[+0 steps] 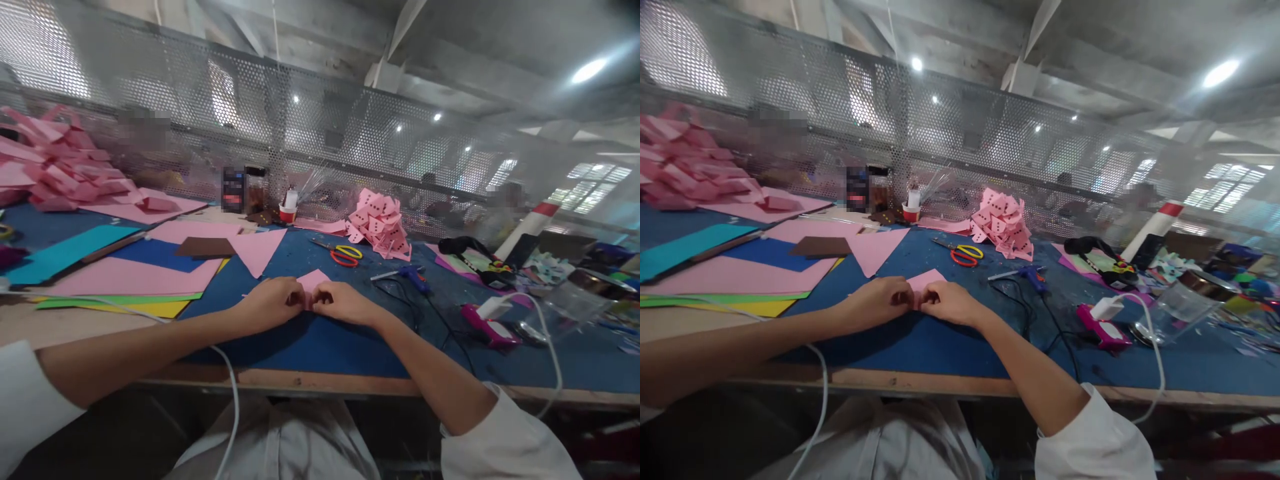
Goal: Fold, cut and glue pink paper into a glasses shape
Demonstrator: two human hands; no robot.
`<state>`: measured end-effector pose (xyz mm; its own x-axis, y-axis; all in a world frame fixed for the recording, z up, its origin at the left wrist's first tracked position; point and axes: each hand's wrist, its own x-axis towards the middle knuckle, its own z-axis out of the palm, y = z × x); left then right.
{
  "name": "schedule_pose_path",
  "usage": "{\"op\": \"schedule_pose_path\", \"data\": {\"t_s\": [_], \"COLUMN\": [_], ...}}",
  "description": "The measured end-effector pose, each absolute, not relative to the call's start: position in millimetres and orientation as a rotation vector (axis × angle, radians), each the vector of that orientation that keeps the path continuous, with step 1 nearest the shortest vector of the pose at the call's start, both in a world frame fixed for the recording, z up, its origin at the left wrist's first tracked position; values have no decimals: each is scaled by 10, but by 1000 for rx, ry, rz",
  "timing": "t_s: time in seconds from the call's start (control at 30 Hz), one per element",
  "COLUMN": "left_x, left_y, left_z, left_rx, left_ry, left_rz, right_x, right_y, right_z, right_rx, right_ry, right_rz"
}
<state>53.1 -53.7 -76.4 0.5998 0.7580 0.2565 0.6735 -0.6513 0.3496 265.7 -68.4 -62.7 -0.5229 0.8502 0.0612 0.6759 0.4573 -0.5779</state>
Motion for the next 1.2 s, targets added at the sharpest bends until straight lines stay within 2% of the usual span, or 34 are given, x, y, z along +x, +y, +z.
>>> {"op": "schedule_pose_path", "data": {"t_s": [0.2, 0.37, 0.53, 1.2], "left_x": [655, 677, 632, 550], "left_y": [-493, -393, -318, -294], "left_z": [-638, -549, -533, -487], "left_rx": [2426, 2333, 2302, 2387], "left_ry": [1385, 1316, 1191, 1229], "left_rz": [370, 220, 164, 73], "right_x": [2667, 2667, 2658, 2678], "right_y": [-655, -666, -682, -651], "right_z": [-686, -670, -647, -697], "right_rx": [-1292, -1296, -1313, -1249], "right_ry": [-2361, -2379, -2375, -2369], "right_rz": [668, 653, 657, 673]}}
